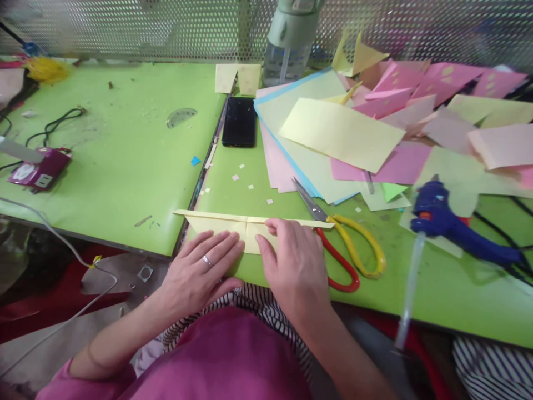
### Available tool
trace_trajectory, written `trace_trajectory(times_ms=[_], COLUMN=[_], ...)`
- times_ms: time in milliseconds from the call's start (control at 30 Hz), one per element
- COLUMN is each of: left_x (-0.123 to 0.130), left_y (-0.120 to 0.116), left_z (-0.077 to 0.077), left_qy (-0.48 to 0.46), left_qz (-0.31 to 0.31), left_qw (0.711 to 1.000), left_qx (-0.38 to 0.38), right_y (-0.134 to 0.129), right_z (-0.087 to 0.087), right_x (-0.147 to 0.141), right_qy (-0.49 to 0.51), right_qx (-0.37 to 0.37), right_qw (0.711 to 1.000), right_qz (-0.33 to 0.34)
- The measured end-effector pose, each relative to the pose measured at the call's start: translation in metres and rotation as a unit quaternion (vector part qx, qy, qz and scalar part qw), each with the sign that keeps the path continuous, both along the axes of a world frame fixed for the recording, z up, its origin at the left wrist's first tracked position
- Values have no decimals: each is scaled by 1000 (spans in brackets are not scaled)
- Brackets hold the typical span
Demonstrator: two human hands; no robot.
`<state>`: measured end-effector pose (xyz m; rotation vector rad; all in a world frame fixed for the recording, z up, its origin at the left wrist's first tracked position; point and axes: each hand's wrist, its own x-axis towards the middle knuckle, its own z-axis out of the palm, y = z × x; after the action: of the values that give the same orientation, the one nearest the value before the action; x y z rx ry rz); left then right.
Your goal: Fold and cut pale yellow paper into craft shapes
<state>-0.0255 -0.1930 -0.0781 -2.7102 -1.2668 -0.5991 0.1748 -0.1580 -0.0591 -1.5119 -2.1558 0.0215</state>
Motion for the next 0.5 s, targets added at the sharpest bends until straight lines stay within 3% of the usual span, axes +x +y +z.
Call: trace_trajectory(times_ms=[233,500], left_x=[1,2], left_y=[-1,1], left_z=[-3,-6], left_qy=[-5,-21], left_qz=[8,5], left_qw=[1000,1000], left_qx=[17,19], right_y=[0,10], right_z=[11,11], right_x=[0,-4], right_qy=[5,-3], right_qx=[-36,-98], right_qw=[999,995], right_qz=[-12,-6])
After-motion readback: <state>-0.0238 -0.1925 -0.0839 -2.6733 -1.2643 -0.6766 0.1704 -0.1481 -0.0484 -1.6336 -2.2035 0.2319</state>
